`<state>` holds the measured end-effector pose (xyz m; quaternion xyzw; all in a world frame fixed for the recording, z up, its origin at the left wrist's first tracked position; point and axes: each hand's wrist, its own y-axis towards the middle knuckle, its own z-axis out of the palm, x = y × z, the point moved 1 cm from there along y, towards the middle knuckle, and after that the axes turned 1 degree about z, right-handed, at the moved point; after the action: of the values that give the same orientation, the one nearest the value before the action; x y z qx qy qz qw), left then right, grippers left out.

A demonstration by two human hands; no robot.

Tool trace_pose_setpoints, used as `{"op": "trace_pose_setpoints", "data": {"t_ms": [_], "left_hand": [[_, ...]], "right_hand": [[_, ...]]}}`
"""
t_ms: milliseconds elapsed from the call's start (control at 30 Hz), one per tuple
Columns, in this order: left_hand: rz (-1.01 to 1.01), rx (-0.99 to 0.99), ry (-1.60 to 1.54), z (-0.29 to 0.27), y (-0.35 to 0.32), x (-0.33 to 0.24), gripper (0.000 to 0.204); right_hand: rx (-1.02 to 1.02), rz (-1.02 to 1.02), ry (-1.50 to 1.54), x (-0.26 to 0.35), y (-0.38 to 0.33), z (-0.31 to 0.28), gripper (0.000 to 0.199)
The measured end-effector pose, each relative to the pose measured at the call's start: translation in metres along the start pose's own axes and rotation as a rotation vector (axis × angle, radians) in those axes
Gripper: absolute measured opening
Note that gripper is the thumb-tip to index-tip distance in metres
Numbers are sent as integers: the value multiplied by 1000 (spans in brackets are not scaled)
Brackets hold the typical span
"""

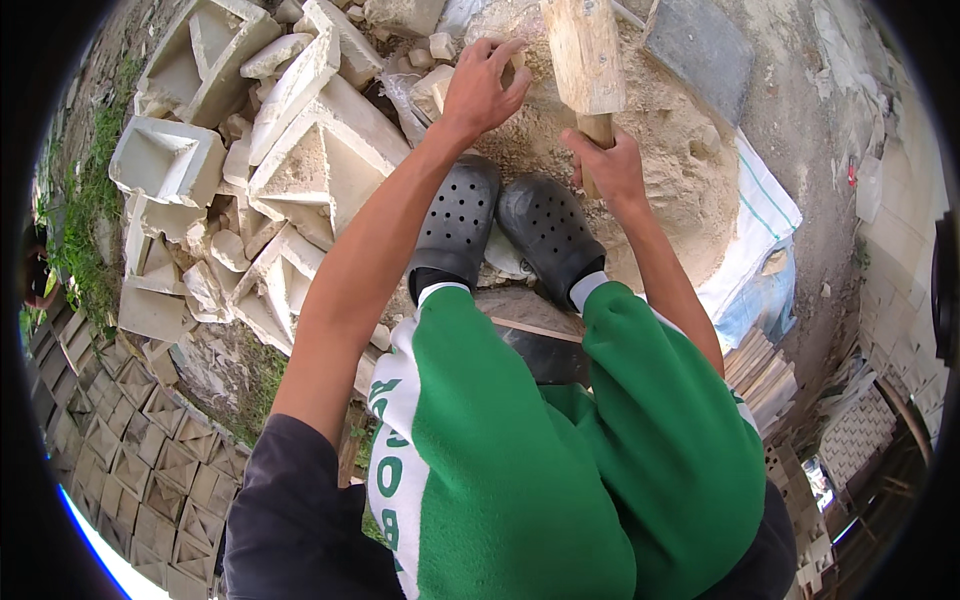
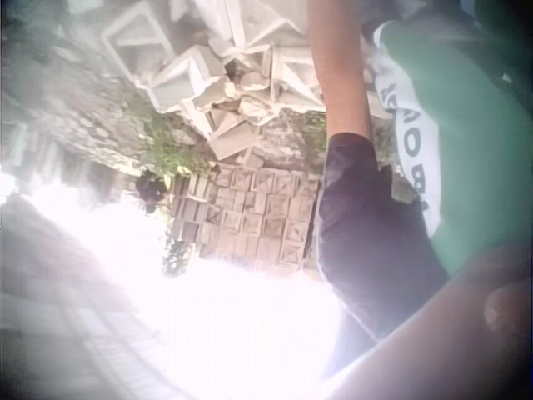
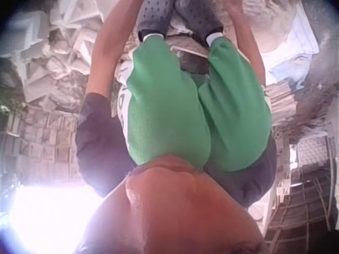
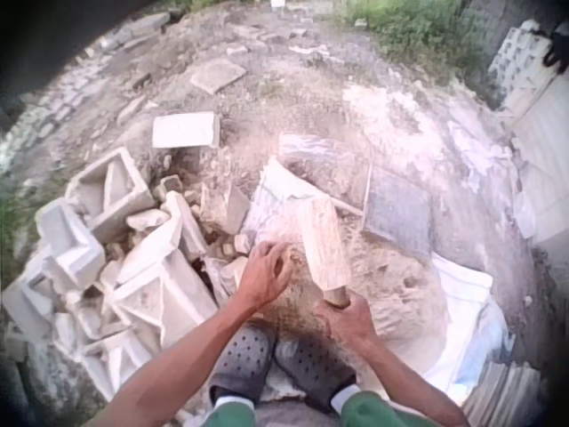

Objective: The person sits on the ground and repeatedly strikes small pieces of stone with a wooden mallet to break them into smaller fragments. The person holds the stone with the left hand and swings the mallet with the right hand, working over a pile of sand and debris.

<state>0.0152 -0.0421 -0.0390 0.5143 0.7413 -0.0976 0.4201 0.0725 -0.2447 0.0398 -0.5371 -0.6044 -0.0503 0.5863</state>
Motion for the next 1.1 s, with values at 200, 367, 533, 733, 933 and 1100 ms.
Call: {"op": "trace_pose_setpoints", "data": {"t_ms": [200, 367, 533, 733, 933, 1100], "left_hand": [[-42, -50, -98, 6, -2, -5, 37], [-62, -79, -86, 1, -10, 0, 39], [-65, -65, -108, -2, -7, -1, 37], [-90, -67, -124, -2, -7, -3, 35], [-83, -73, -136, 1, -6, -2, 35], [-113, -52, -146, 2, -6, -2, 32]], "right_hand": [[4, 73, 47, -12, 0, 0, 28], [17, 141, -1, -2, 3, 4, 25], [-33, 24, 73, -11, 5, -2, 25], [1, 203, -46, -2, 7, 3, 26], [3, -42, -10, -18, 3, -5, 28], [6, 169, -86, -10, 5, 4, 26]]}}
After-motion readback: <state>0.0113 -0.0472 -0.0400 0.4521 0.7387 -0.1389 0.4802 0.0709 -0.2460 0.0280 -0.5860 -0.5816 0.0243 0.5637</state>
